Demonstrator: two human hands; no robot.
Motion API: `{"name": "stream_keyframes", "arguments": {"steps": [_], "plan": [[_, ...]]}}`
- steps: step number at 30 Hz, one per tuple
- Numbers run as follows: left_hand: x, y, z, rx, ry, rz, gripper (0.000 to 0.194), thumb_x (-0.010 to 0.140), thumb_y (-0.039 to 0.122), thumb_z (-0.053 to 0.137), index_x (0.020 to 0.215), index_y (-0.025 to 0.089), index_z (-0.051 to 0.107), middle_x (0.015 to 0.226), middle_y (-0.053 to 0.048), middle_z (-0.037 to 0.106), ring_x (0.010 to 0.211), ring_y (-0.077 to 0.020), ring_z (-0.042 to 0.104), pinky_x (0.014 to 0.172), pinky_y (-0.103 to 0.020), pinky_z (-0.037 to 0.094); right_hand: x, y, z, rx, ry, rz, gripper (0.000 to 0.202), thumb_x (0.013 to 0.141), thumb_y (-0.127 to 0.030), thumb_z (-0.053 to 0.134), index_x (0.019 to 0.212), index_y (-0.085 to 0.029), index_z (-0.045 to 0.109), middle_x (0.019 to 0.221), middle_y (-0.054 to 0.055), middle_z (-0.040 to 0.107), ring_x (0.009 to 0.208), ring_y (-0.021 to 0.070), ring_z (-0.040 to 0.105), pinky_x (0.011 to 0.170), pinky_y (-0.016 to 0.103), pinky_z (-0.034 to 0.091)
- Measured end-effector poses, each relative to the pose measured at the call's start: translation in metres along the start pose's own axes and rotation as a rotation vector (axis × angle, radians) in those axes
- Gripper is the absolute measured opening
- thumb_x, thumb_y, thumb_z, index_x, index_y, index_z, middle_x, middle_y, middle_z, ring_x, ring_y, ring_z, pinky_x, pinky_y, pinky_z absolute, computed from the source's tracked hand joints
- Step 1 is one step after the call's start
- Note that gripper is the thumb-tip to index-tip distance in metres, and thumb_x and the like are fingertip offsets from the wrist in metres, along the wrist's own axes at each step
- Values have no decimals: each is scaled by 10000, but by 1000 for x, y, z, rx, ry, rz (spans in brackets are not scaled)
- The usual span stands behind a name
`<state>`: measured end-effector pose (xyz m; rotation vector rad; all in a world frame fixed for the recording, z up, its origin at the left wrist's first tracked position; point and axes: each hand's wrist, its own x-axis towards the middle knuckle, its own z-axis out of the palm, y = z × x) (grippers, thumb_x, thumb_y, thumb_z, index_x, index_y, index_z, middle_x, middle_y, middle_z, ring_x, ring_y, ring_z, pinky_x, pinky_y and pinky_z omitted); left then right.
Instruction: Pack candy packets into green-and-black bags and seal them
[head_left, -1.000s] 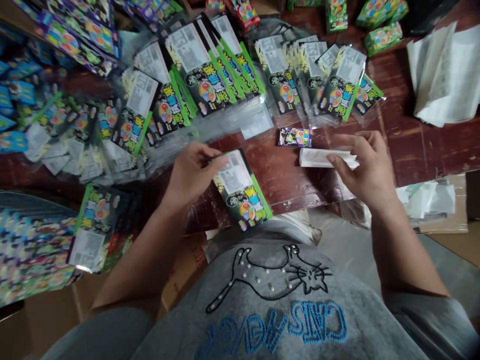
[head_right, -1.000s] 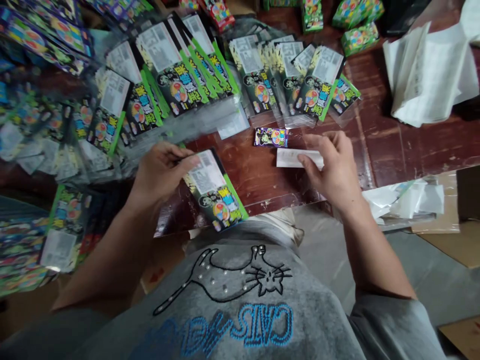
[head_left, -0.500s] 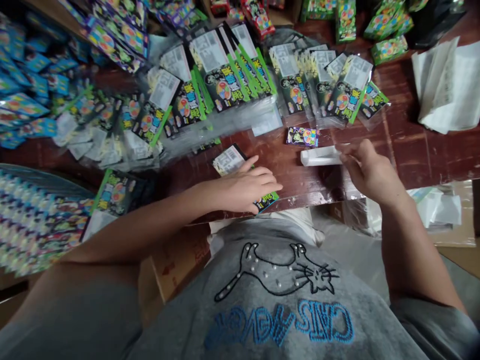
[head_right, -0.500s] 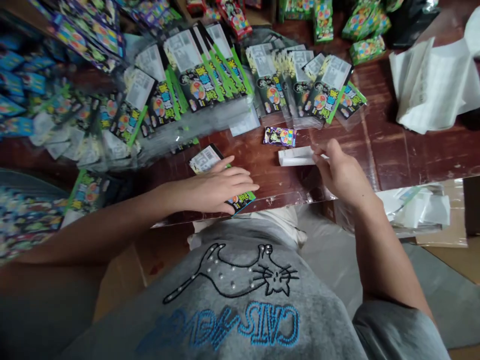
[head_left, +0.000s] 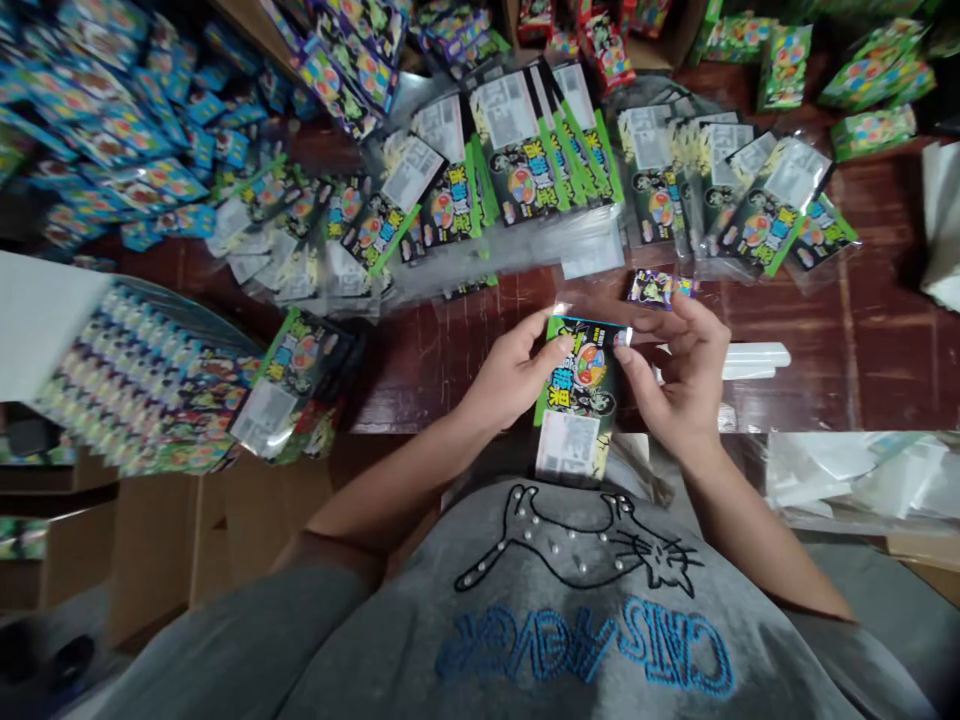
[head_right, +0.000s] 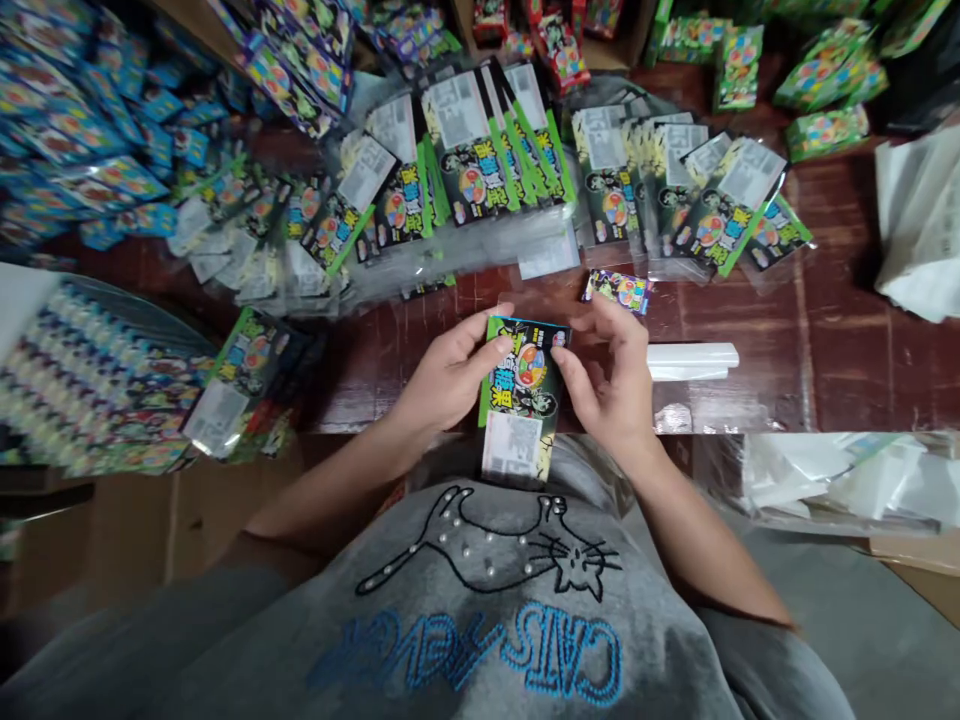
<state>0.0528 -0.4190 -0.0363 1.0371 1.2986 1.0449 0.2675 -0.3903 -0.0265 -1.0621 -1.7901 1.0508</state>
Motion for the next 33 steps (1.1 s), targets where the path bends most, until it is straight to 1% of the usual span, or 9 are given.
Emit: {"name": "stream_keyframes", "arguments": {"steps": [3,5,9,13,15,19,22,28,33], "plan": [[-13,-21,4,-161,219,-17,562,892,391,833,1304,257,475,1144,-42,772,1013,-184,771,885,-329,643,-7,13,26,107,171,10,650,1006,-377,721,1575,-418,410,1273,80,674,1147,264,699,973,497,636],[-17,-28,3,-211,275,9,555,853,388,887,1196,263,469,1051,-6,770,925,-158,766,823,-290,634,-9,20,35,177,162,47,687,1006,-342,723,1601,-437,392,1262,58,684,1137,245,710,1012,491,633],[-20,-27,-5,-186,232,88,440,887,369,874,1197,248,584,1118,-27,776,958,-149,750,848,-278,619,-8,22,37,269,99,104,719,988,-321,759,1608,-490,437,1230,4,698,1084,184,712,1032,401,630],[-22,-15,-18,-120,137,126,303,929,374,851,1150,242,691,1070,-19,773,909,-142,735,819,-271,602,-5,15,28,263,27,122,746,975,-373,780,1630,-477,441,1102,-8,707,1005,169,708,929,335,652],[-21,-8,-25,-107,101,145,194,981,380,801,1071,229,718,1141,-37,784,1011,-163,757,902,-300,605,-5,10,26,239,18,117,779,974,-403,780,1651,-484,404,1137,4,715,1002,181,715,908,351,661],[-15,-3,-31,-164,83,138,137,1004,337,785,1015,214,727,1212,-53,809,1127,-183,770,1013,-339,594,-1,1,25,192,-19,136,899,1001,-471,727,1713,-555,186,1463,33,664,1174,235,739,1009,461,657],[-13,-6,-30,-268,122,111,197,949,312,849,1080,236,723,1086,-16,829,1032,-156,780,953,-304,606,1,-6,24,163,-78,181,947,1020,-489,690,1749,-497,85,1330,51,753,1164,258,754,1039,494,647],[-14,10,-34,-179,29,8,215,920,378,858,904,191,756,1116,-56,830,1041,-162,771,958,-309,605,6,-23,18,162,-65,223,871,974,-568,746,1698,-411,290,1044,30,790,995,247,776,908,449,673],[-5,35,-42,-35,-34,-65,191,864,320,857,904,168,749,975,-50,824,874,-147,744,807,-275,578,18,-30,23,198,-31,270,712,937,-467,824,1542,-365,462,977,-5,768,862,199,734,799,381,653]]}}
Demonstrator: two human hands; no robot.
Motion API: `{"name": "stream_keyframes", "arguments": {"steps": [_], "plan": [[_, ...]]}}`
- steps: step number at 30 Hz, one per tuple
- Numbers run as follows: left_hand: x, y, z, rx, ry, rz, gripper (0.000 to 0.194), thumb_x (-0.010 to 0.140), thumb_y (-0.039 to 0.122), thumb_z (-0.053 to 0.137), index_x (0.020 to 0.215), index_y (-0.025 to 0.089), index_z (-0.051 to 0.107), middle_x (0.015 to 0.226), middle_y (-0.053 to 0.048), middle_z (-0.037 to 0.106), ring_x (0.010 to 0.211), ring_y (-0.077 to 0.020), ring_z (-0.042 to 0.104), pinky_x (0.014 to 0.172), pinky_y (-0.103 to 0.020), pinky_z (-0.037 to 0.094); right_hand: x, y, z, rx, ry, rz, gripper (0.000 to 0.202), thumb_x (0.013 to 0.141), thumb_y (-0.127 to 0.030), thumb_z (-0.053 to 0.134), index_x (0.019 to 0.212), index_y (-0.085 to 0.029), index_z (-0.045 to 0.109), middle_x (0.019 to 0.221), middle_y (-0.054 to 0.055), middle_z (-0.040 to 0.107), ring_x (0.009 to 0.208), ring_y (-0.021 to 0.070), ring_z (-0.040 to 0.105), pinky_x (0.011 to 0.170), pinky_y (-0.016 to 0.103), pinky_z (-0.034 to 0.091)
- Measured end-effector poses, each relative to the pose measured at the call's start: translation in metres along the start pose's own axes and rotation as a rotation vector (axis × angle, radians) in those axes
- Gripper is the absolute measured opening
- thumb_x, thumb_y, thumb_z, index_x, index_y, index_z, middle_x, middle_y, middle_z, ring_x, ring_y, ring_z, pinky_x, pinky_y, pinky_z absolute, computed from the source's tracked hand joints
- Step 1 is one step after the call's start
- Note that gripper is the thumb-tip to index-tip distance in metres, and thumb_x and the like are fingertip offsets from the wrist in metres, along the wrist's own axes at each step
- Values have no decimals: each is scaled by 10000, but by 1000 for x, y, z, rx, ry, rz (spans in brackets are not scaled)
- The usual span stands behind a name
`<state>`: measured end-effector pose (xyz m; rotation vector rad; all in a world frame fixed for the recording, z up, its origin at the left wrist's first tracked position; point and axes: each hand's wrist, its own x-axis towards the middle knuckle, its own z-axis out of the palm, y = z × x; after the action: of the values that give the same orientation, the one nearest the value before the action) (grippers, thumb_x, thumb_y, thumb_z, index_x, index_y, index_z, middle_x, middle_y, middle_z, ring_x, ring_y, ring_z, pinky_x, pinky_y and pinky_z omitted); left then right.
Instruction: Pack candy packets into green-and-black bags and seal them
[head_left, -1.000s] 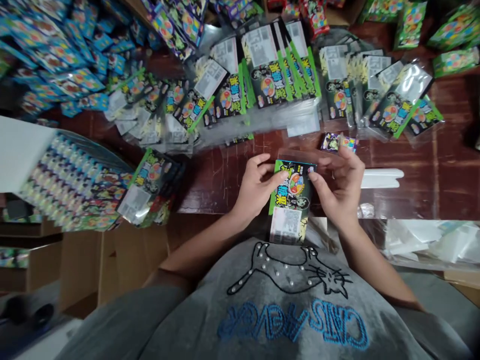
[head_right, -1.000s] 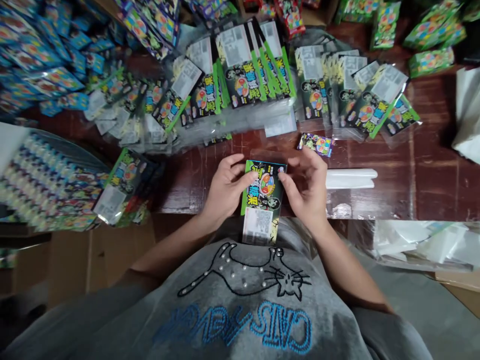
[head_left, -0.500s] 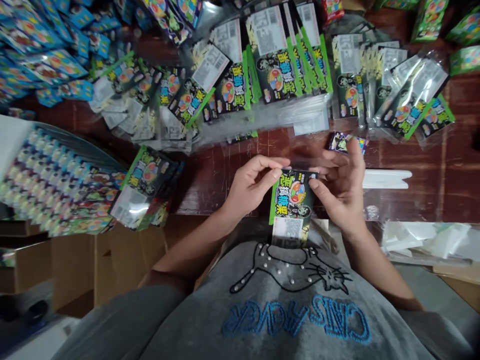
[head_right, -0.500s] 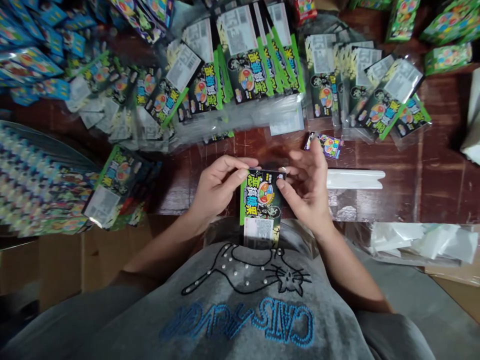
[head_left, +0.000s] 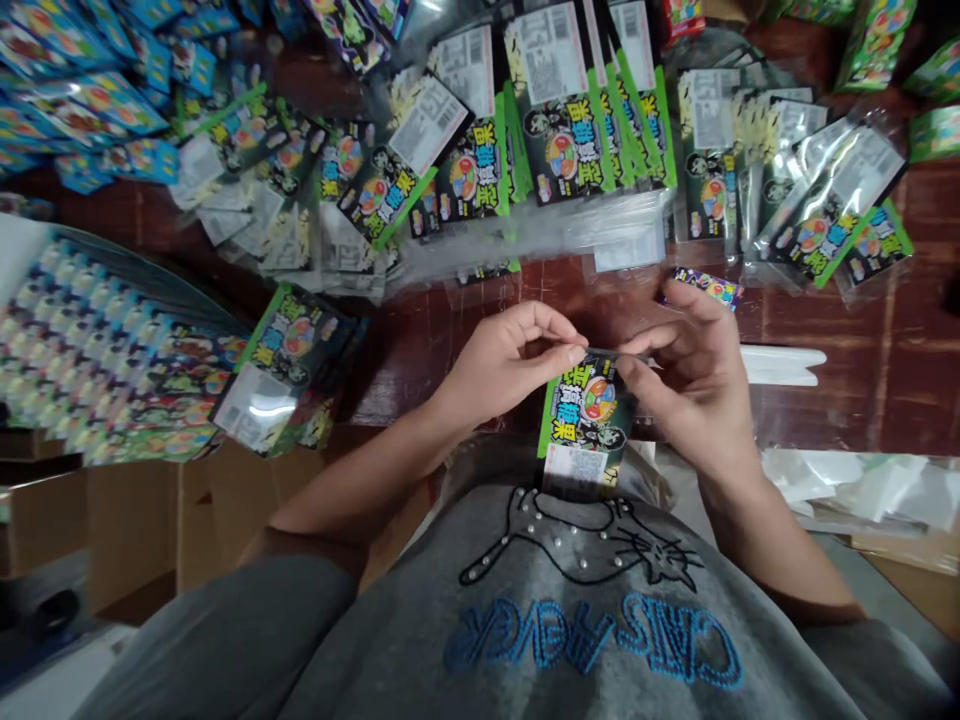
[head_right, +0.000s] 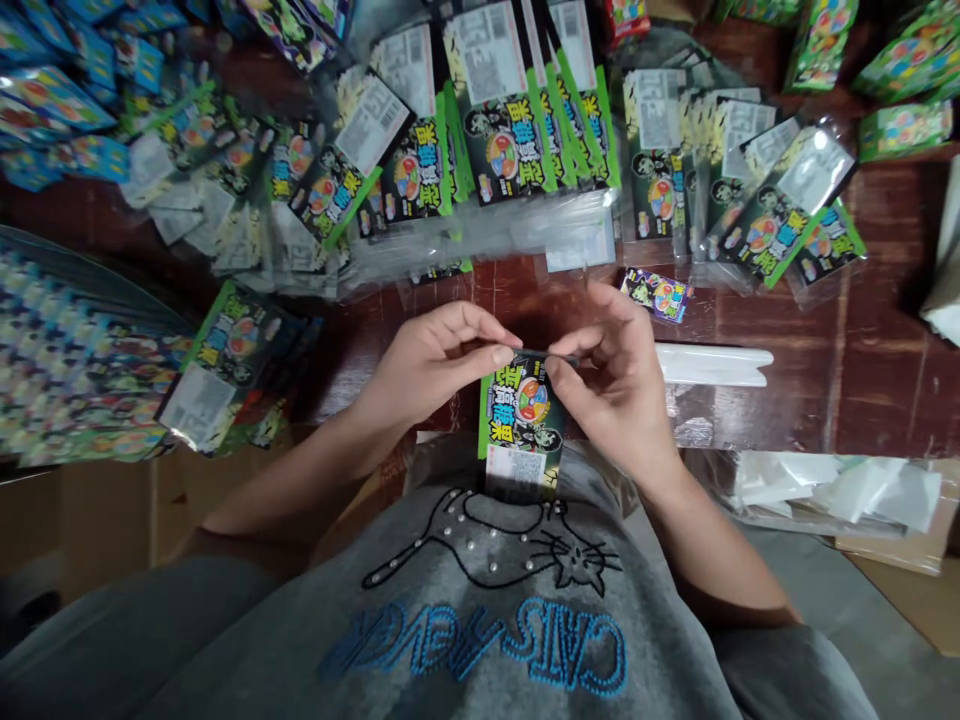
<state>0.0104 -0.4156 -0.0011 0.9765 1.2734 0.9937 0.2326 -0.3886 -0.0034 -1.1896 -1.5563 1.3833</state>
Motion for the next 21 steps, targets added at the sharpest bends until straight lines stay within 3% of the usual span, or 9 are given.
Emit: {"name": "stream_keyframes", "arguments": {"steps": [3,7,11,13,15,18,21], "plan": [[7,5,-4,50,-3,10,165,903,331,817,889,169,785,910,-35,813,820,-136,721,795,-275,555,9,-2,3,54,33,35,674,933,-429,826,1511,-370,485,940,-30,761,814,184,726,790,369,656],[9,-2,-12,35,-39,47,198,931,378,821,912,182,809,919,-36,822,829,-140,734,812,-282,566,5,-5,4,32,34,28,728,941,-425,814,1571,-408,450,934,-36,767,855,206,759,856,419,679],[3,-15,-19,-54,-132,188,242,880,400,895,930,187,792,1044,-63,834,958,-167,776,866,-292,612,-15,-7,-5,-39,-32,-50,783,983,-401,777,1654,-460,379,1138,8,805,1078,255,785,979,482,669],[-1,-19,-18,-80,-136,229,245,866,377,914,932,186,776,1070,-67,829,979,-166,779,878,-291,623,-18,-12,-15,-56,-86,-89,755,975,-359,790,1632,-463,432,1229,13,793,1159,261,769,1044,493,639],[-3,-20,-15,-65,-114,237,218,891,355,896,933,182,769,1070,-71,826,980,-159,778,896,-292,626,-12,-23,-28,-99,-113,-87,589,965,-344,800,1506,-436,585,1231,15,770,1126,250,757,1039,474,619],[-5,-17,-9,-19,-86,243,197,915,349,871,933,179,774,1052,-72,827,971,-159,775,915,-300,627,13,-46,-41,-227,-234,-73,179,948,-386,811,1103,-328,743,1047,16,717,955,210,696,902,406,586],[-7,-13,-5,36,-67,231,208,921,379,857,927,186,781,1017,-68,831,937,-164,770,911,-313,630,39,-63,-40,-404,-517,-66,228,943,-475,771,882,-269,694,906,21,668,811,190,631,757,384,532]]}}
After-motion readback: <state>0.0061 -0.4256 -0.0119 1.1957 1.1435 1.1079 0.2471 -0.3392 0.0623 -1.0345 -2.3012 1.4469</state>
